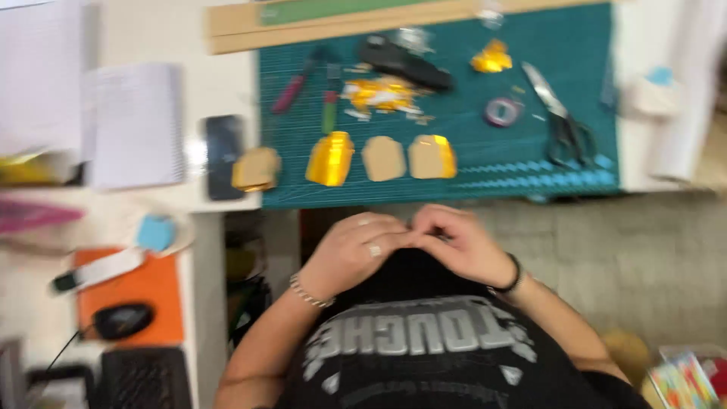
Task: The person assembles small craft tags by threading twine through pre-cut holes in cardboard tags and tying knots. They repeatedly pull twine from a burlap fabric roll to create the strings for the tags. The person also briefly uses a smartphone to scroll through a messaging app before returning to the assembly task.
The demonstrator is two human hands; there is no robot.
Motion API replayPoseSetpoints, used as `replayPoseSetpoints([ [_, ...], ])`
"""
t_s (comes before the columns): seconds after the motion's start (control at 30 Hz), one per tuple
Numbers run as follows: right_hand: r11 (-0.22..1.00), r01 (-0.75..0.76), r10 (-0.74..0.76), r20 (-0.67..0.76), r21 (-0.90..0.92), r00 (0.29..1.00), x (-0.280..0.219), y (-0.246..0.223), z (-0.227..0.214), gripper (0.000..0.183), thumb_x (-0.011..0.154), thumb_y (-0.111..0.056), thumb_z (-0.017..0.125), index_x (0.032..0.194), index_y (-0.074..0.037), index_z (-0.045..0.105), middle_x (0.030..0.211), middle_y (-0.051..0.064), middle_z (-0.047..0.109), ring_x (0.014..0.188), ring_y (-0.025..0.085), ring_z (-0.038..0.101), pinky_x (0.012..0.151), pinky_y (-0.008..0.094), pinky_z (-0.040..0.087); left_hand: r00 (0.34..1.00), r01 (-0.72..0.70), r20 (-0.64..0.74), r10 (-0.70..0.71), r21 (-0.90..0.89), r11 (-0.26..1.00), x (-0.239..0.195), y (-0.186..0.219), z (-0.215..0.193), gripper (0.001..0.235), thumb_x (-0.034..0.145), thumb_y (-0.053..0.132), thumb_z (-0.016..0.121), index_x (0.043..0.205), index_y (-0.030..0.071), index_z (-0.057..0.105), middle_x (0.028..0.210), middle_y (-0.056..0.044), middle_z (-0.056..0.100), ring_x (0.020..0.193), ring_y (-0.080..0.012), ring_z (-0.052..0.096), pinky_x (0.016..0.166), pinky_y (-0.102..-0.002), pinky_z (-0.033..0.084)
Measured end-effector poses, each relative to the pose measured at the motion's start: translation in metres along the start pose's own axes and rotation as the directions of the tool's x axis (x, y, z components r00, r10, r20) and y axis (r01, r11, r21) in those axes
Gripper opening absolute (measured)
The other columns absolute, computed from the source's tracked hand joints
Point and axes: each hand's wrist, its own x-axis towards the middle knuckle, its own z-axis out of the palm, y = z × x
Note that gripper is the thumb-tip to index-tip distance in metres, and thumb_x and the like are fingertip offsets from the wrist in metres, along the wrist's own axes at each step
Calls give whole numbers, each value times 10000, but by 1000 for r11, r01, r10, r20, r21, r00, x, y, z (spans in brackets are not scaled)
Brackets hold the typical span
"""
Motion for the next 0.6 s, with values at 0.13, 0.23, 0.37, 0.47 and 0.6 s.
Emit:
replayPoseSetpoints([
  [0.13, 999, -12, 13, -37, 32, 999, -12, 5, -6, 97, 907, -103, 720, 827, -62, 683, 790, 81, 676, 649, 189, 590, 647, 330, 508, 998, 60, 6, -60, 41, 997, 1, 1, 14, 122, 937, 78, 674, 1016, 113, 760, 917, 1, 728, 841, -208, 722, 773, -331, 617],
  [0.23, 997, -8, 3, -73, -71, 997, -15, 2, -7, 55, 914, -100, 713, 880, -67, 686, 842, 67, 693, 623, 181, 582, 608, 305, 503, 998, 63, -1, -63, 104, 993, 0, -4, 24, 92, 926, 117, 703, 1004, 113, 752, 881, 3, 716, 803, -208, 711, 738, -321, 613],
  [0.37, 961, 53, -108, -193, -270, 975, -20, 9, -4, 41, 897, -85, 735, 911, -65, 702, 896, 66, 700, 681, 244, 663, 630, 316, 542, 987, 145, 55, -149, 68, 987, -3, -14, 35, 80, 941, 154, 685, 1002, 110, 712, 853, 7, 688, 786, -222, 700, 712, -329, 601],
  [0.47, 945, 40, -124, -242, -325, 962, -17, 17, -8, 41, 894, -84, 742, 888, -74, 702, 884, 56, 706, 645, 232, 630, 612, 333, 538, 946, 278, 168, -279, 28, 960, 0, -22, 40, 93, 952, 219, 656, 1000, 150, 697, 869, 24, 706, 850, -231, 700, 726, -345, 584],
  [0.6, 915, 6, -142, -309, -404, 940, 4, 47, -32, 75, 925, -36, 680, 900, -103, 706, 958, 64, 694, 863, 285, 683, 754, 362, 549, 794, 539, 243, -557, 139, 831, 33, -50, 38, 228, 980, 295, 627, 997, 106, 752, 905, -111, 748, 903, -385, 694, 786, -483, 531],
])
